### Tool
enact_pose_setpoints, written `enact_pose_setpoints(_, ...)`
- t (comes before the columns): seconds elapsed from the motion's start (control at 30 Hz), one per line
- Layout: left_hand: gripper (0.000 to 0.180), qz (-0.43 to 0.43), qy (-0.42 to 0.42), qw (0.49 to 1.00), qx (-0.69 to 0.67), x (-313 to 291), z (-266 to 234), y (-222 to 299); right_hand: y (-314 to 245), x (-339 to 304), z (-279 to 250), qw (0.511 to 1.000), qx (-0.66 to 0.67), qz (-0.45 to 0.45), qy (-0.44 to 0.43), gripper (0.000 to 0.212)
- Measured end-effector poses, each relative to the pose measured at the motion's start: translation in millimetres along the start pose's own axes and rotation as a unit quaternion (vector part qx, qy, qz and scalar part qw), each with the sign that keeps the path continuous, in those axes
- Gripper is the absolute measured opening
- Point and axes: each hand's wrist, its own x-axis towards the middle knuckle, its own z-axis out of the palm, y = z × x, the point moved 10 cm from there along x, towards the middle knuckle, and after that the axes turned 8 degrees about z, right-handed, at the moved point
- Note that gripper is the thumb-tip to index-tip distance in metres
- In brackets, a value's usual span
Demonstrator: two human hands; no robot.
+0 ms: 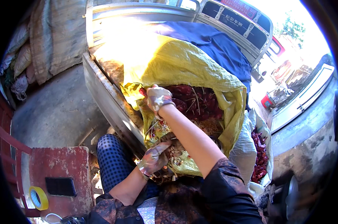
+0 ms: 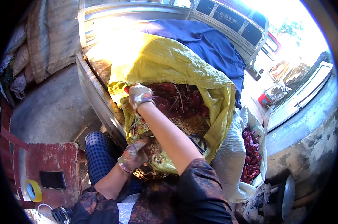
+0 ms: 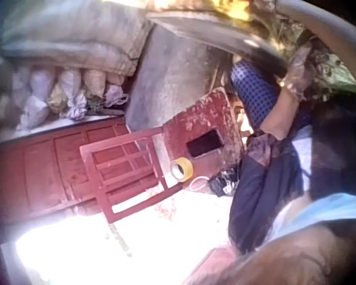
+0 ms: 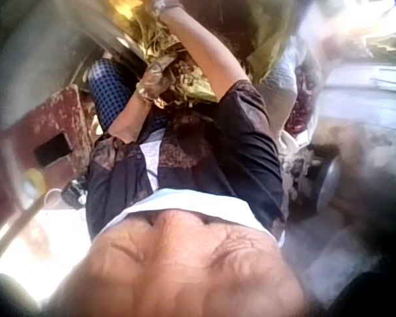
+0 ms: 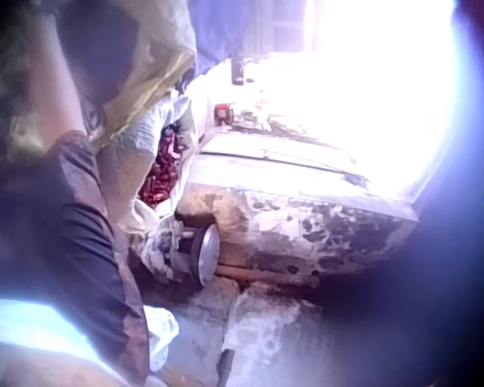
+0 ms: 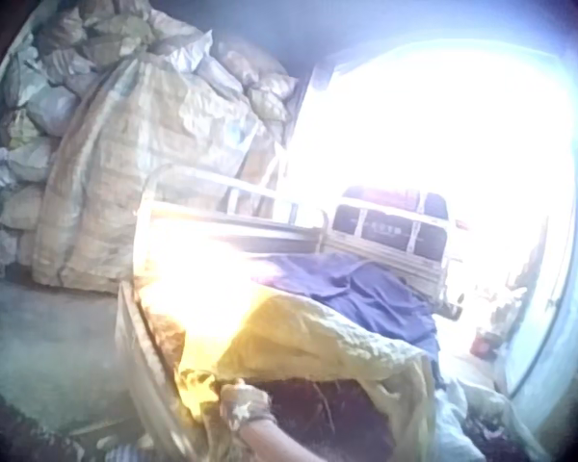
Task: The person uses scissors to cut dried red chilies over a yellow sack, removing stems and opening the pods.
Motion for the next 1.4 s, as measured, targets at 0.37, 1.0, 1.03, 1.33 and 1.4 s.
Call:
enact_pose_setpoints(0.37, 0.045, 0.053, -0.021, 0.998, -0.024, 2, 4, 23, 58, -44, -67, 0.969, 0.243, 0.038, 0.027, 0.019)
enact_pose_setpoints(1.0, 0.033, 0.107, 0.003, 0.960, 0.257, 1, -23, 15, 69, -204, -91, 0.940, 0.324, -0.027, 0.098, 0.018)
enact_pose_setpoints(1.03, 0.035, 0.108, -0.009, 0.935, 0.337, 2, -19, 18, 69, -199, -87, 0.938, 0.331, -0.031, 0.099, 0.020)
enact_pose_setpoints(1.33, 0.042, 0.130, -0.042, 0.874, 0.466, -15, 10, 17, 46, -205, -78, 0.939, 0.318, -0.122, -0.037, 0.014)
enact_pose_setpoints(1.4, 0.038, 0.179, -0.064, 0.820, 0.541, -20, 14, 24, 49, -203, -72, 0.939, 0.324, -0.113, -0.029, 0.016)
